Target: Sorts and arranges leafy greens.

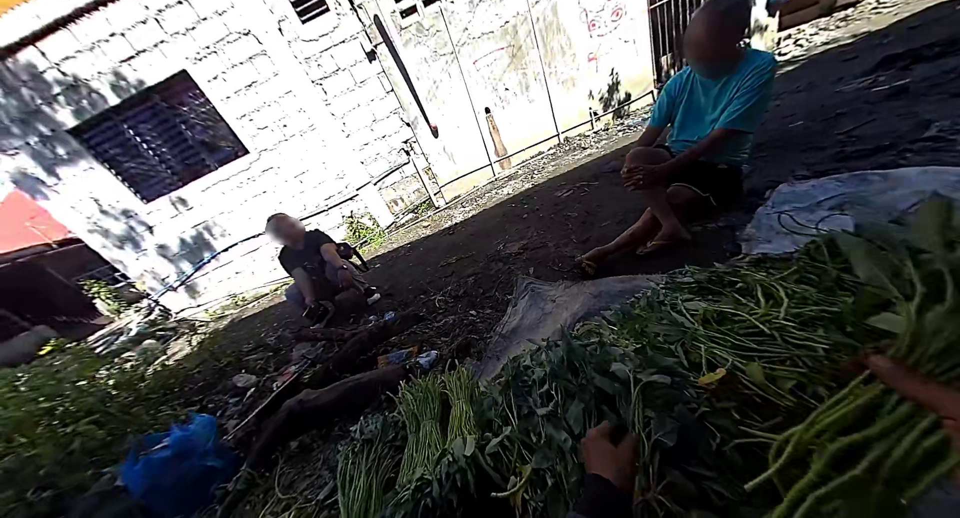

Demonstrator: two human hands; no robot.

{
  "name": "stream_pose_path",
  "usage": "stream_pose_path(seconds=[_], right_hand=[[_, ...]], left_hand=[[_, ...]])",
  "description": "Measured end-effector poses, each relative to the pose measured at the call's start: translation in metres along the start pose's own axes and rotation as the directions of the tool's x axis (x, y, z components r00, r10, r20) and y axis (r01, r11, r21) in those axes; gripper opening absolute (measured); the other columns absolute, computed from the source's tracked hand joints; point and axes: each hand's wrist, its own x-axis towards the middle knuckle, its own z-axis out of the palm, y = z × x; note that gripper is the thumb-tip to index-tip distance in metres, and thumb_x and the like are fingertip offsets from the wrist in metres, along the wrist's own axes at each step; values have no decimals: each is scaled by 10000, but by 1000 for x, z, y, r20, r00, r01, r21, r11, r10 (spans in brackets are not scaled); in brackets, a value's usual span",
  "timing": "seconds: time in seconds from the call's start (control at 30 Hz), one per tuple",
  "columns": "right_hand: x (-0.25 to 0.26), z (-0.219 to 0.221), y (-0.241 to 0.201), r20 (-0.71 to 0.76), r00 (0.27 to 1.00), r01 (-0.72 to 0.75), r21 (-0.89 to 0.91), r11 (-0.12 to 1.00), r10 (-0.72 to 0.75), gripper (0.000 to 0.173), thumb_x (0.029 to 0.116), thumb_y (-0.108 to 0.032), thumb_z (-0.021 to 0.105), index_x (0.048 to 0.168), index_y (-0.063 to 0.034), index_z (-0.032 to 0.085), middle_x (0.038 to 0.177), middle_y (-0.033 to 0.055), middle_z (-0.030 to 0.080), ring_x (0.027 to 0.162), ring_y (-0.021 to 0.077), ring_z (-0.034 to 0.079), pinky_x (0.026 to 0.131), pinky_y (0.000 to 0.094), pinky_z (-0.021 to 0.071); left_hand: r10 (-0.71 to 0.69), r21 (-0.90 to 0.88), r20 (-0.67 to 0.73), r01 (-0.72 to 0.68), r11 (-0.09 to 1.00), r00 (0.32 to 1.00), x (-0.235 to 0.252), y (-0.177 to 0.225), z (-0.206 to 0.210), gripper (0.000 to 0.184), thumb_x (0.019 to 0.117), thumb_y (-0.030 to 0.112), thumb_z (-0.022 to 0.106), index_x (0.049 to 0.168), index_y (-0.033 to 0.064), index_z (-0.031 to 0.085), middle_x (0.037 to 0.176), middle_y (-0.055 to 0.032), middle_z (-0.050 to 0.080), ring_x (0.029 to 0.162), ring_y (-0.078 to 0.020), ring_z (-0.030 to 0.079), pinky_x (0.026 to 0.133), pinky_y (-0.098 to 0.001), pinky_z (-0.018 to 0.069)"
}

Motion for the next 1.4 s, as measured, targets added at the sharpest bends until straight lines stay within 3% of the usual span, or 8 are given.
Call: stream_pose_path(seconds=[0.17, 0.37, 0.6, 0.83, 1.0, 1.13, 1.23, 1.4], right_hand=[[-4, 16, 32, 149, 988, -13, -131, 991, 32, 412, 964, -60, 678, 1341, 14, 531, 1082, 82, 675, 938, 95, 678, 865, 269, 569], [-28, 41, 73, 250, 947, -85, -410, 908, 201, 668, 900, -196, 779, 1420, 77, 461, 1275, 228, 625, 1154, 275, 637, 1030, 474, 496], [-42, 44, 81, 344, 904, -97, -412, 906, 253, 656, 848, -146, 830, 1377, 49, 494, 1163, 160, 671, 1024, 200, 686, 932, 398, 560], [-45, 57, 60, 206, 917, -222, -448, 866, 342, 712, 837, -199, 868, 1378, 78, 496, 1303, 243, 604, 1222, 317, 601, 1051, 482, 488], [-23, 49, 56, 97, 912, -336, -385, 860, 399, 643, 874, -213, 840, 1338, 97, 521, 1268, 261, 608, 1191, 331, 597, 1031, 486, 477], [-18, 45, 53, 106, 907, -339, -391, 856, 407, 695, 867, -209, 847, 1376, 92, 483, 1293, 265, 592, 1208, 334, 590, 1039, 480, 473], [-11, 42, 50, 57, 916, -349, -370, 861, 396, 707, 860, -218, 853, 1366, 101, 476, 1270, 286, 593, 1174, 374, 594, 999, 529, 480], [-5, 34, 21, -118, 971, -226, -177, 958, 207, 711, 799, -191, 897, 1316, 113, 516, 1246, 272, 607, 1175, 355, 590, 1012, 542, 466]], left_hand=[[168, -509, -99, -195, 838, 981, -48, 51, -15, 306, 887, 11, 749, 1146, -89, 623, 907, -130, 706, 751, -122, 680, 734, -305, 592], [512, 147, -222, -490, 859, 830, -111, 40, 14, 186, 897, 112, 731, 968, -61, 739, 885, -185, 748, 851, -353, 728, 803, -528, 580], [534, 94, -193, -526, 845, 823, -124, 22, 16, 218, 899, 124, 724, 980, -78, 736, 860, -205, 734, 815, -374, 707, 799, -547, 559], [216, -722, 242, 27, 692, 946, -142, 35, -13, 178, 1077, 86, 349, 1168, -4, 473, 764, -35, 678, 689, -110, 674, 693, -293, 579], [280, -811, 318, 107, 576, 906, -156, 31, -2, 152, 1062, 33, 323, 1079, 70, 470, 835, -58, 757, 751, -161, 752, 736, -314, 626], [576, -609, 145, -386, 693, 804, -161, 16, 10, 75, 1031, 42, 434, 1053, 19, 501, 748, 78, 616, 674, 11, 607, 672, -212, 542], [687, -221, 128, -655, 723, 715, -162, 7, 8, 205, 1006, 47, 546, 1047, -139, 623, 750, -133, 678, 641, -149, 661, 652, -322, 574], [541, -57, -318, -585, 809, 779, -135, -10, 11, 250, 1042, 56, 465, 1134, -156, 559, 725, -75, 615, 560, -39, 590, 577, -222, 549]])
